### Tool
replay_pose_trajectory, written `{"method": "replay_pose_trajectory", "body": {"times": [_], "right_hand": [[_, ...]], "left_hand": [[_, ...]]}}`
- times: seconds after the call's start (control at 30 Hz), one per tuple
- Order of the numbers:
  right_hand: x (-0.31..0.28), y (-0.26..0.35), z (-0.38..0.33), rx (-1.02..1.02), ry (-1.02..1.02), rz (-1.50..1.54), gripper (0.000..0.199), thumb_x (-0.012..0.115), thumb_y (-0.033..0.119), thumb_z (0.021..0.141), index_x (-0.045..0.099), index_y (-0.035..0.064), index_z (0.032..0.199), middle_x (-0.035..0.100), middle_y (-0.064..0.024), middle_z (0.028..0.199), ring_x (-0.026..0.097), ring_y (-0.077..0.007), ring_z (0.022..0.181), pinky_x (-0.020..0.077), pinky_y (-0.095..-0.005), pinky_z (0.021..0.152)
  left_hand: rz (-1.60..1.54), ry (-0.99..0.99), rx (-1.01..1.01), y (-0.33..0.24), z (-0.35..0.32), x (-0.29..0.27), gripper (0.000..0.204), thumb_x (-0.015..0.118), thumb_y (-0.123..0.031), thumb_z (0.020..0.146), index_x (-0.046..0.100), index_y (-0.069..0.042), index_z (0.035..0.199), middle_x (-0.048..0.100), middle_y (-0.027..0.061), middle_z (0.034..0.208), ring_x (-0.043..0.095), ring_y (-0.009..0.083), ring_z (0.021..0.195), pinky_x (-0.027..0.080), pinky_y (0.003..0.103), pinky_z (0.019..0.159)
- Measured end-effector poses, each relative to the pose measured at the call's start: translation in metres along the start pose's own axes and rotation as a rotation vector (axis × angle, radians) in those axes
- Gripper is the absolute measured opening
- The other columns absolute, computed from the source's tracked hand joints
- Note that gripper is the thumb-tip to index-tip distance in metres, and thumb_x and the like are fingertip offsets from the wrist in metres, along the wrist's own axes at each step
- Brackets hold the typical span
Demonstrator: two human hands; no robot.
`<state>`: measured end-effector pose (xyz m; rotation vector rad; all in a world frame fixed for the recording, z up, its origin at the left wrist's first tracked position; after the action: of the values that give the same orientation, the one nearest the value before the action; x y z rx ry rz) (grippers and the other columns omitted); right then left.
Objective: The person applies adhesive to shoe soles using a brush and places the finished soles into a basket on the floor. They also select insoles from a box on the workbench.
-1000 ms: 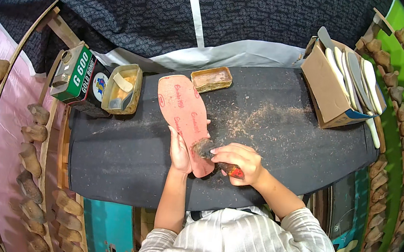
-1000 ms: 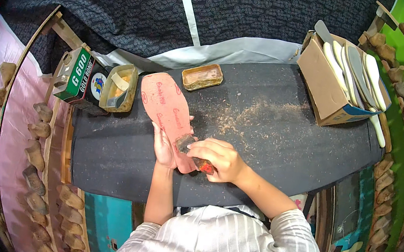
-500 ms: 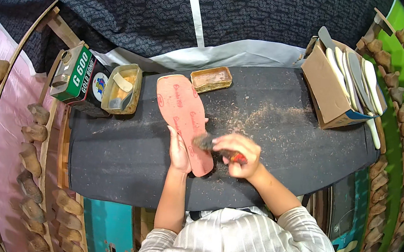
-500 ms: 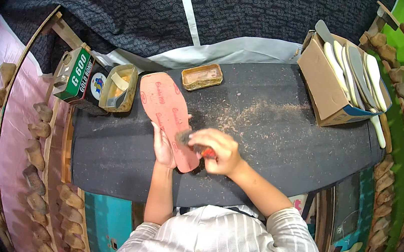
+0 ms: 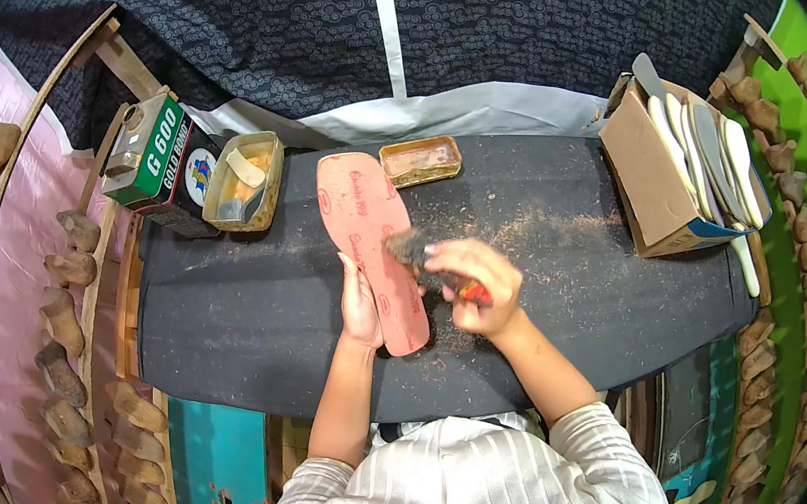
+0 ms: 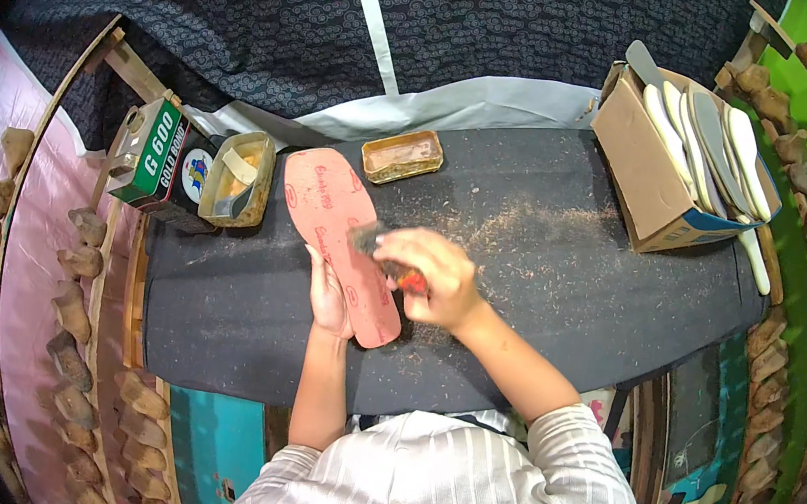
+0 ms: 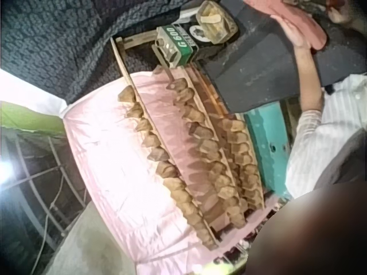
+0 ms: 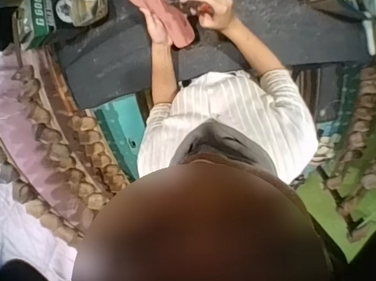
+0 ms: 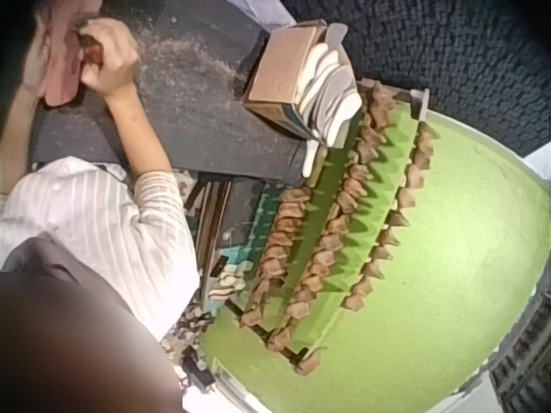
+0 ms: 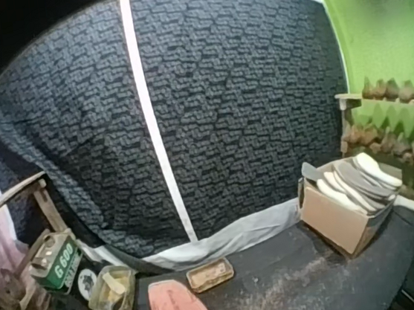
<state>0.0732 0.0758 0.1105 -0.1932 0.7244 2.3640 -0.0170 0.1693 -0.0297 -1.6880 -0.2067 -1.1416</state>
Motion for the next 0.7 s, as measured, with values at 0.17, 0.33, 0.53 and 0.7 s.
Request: {"method": "replay_pose_trajectory", "body": {"times": [0.17, 0.33, 0.53, 0.7], "right_hand": [[0.020, 0.009, -0.041, 0.072, 0.063, 0.170, 0.036, 0.051, -0.004, 0.048, 0.063, -0.0017, 0.082, 0.064, -0.0175, 0.085, 0.063, -0.0283, 0.074, 0.0514, -0.0318, 0.066], [0.007, 0.009, -0.017, 0.045, 0.023, 0.221, 0.033, 0.055, -0.003, 0.054, 0.063, -0.0018, 0.086, 0.064, -0.0175, 0.089, 0.064, -0.0284, 0.079, 0.0510, -0.0328, 0.070], [0.028, 0.017, -0.014, -0.062, 0.120, 0.110, 0.040, 0.070, 0.007, 0.059, 0.059, 0.0019, 0.097, 0.061, -0.0141, 0.102, 0.062, -0.0301, 0.083, 0.0507, -0.0359, 0.073], [0.035, 0.023, -0.043, 0.001, 0.215, 0.166, 0.042, 0.065, -0.001, 0.055, 0.060, 0.0019, 0.096, 0.061, -0.0137, 0.100, 0.062, -0.0309, 0.083, 0.0509, -0.0373, 0.074]], "left_hand": [[-0.064, 0.018, 0.087, -0.013, 0.006, -0.014, 0.064, 0.018, -0.057, 0.091, 0.036, -0.009, 0.129, 0.053, 0.0155, 0.115, 0.059, 0.0227, 0.082, 0.054, 0.037, 0.067], [-0.045, 0.066, 0.067, -0.011, 0.003, -0.002, 0.068, 0.017, -0.059, 0.090, 0.037, -0.007, 0.128, 0.052, 0.0141, 0.119, 0.058, 0.0210, 0.089, 0.048, 0.035, 0.081], [-0.056, -0.068, 0.019, -0.002, 0.001, -0.009, 0.069, 0.017, -0.060, 0.090, 0.038, -0.005, 0.127, 0.053, 0.0148, 0.117, 0.058, 0.0214, 0.086, 0.050, 0.034, 0.075], [-0.134, 0.033, 0.044, -0.010, 0.005, -0.010, 0.065, 0.020, -0.057, 0.091, 0.036, -0.007, 0.129, 0.052, 0.0169, 0.115, 0.058, 0.0249, 0.083, 0.053, 0.043, 0.065]]}}
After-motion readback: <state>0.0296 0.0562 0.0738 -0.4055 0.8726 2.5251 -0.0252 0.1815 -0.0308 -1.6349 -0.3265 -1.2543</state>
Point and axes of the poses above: each hand's wrist, its own z-axis towards the middle knuckle, its own x-axis out of the palm, y = z × x, the point moved 10 cm from there along z, towards the middle knuckle
